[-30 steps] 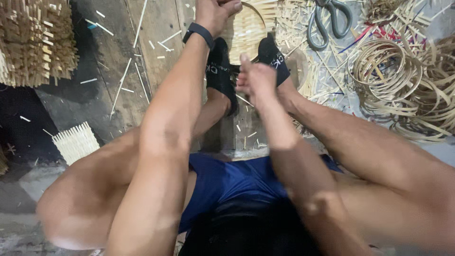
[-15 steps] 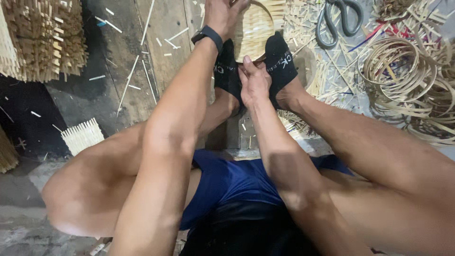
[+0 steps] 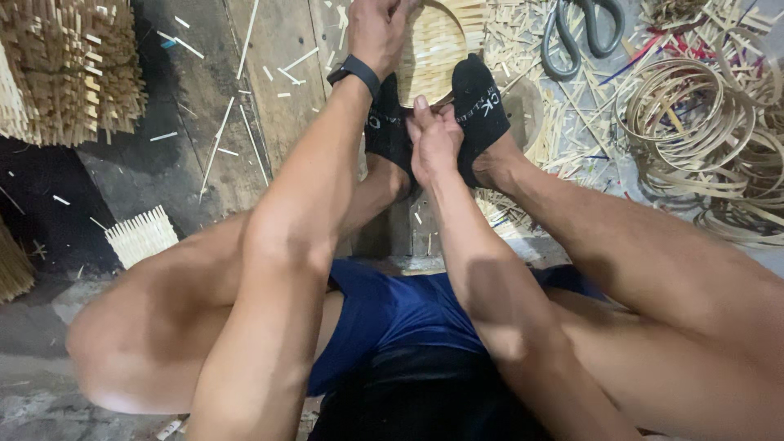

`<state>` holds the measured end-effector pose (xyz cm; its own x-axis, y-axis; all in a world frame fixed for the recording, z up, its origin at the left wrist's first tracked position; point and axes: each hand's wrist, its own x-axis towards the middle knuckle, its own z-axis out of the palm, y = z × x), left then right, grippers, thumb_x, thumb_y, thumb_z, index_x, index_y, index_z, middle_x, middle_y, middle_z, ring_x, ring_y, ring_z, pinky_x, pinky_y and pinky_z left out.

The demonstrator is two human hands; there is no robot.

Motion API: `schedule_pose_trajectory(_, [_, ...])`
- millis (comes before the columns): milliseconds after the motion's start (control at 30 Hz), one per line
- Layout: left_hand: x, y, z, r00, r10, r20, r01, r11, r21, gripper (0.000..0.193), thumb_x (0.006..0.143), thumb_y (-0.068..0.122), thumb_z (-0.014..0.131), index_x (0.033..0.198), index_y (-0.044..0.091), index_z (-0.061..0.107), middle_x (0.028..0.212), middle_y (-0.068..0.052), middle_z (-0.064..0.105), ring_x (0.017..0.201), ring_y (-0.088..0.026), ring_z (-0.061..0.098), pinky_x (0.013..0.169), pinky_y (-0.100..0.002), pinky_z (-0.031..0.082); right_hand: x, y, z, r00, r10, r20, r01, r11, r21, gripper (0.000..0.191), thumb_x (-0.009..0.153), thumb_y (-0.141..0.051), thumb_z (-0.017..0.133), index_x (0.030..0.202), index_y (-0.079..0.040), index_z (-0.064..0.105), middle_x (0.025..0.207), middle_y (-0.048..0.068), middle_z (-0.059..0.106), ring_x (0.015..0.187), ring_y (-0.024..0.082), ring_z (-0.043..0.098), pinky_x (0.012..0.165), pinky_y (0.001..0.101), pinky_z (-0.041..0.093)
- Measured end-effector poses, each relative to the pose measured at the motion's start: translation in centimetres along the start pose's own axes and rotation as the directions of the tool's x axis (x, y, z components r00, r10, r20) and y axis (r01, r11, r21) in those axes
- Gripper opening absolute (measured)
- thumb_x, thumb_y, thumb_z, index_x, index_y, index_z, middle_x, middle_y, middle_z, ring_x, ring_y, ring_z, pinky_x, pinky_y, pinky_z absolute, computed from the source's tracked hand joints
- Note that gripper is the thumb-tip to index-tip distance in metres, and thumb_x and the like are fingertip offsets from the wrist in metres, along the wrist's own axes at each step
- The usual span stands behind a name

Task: The person sits on the floor and repeatedly places a circular bamboo mat over a wooden block, then uses shears to trim the protruding edges. The trimmed pieces fall onto the floor, and the person continues the cycle with additional mats.

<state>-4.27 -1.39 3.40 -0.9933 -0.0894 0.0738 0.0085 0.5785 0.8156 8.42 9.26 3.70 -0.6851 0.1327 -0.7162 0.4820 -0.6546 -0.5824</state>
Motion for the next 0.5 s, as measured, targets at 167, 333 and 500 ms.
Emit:
schedule_pose_trajectory(167, [0.1,-0.5,0.2,0.998,-0.064,0.000,0.064,0.998,-0.025,0.026,0.092,0.028,0.072,0.085,0.004,0.078,0.070,-0.017,0.072,0.062,-0.033,0.070,0.058,-0.042,0.053,-0.2,0.1,-0.6,0.970,-0.013,-0.243,-0.103,0.882,-0.459,0.030,0.094,-0.028,0.077,0.088,0.000,0.068,0.074,0.008,0.069,0.055,0.012,0.062,0.047,0.0260,0.045])
schedule_pose_trajectory(333, [0.2,-1.4,0.7,1.000,-0.031,-0.001,0.031,0.996,-0.089,0.022,0.091,0.027,0.071,0.088,0.006,0.079,0.074,-0.014,0.075,0.065,-0.030,0.074,0.060,-0.040,0.056,1.8,1.6,-0.7,0.976,-0.146,-0.161,0.044,0.858,-0.512,0.031,0.100,-0.022,0.073,0.083,0.004,0.066,0.072,0.008,0.071,0.052,0.009,0.055,0.046,0.0252,0.042])
schedule_pose_trajectory(500, [0.3,-1.5,0.8,0.994,-0.100,0.032,0.104,0.986,-0.132,0.022,0.091,0.025,0.072,0.088,0.004,0.076,0.073,-0.013,0.077,0.065,-0.025,0.077,0.061,-0.036,0.057,1.7,2.2,-0.8,0.967,-0.249,-0.050,0.197,0.860,-0.470,0.021,0.099,-0.019,0.070,0.088,-0.001,0.069,0.072,0.002,0.068,0.057,0.005,0.057,0.051,0.0232,0.045])
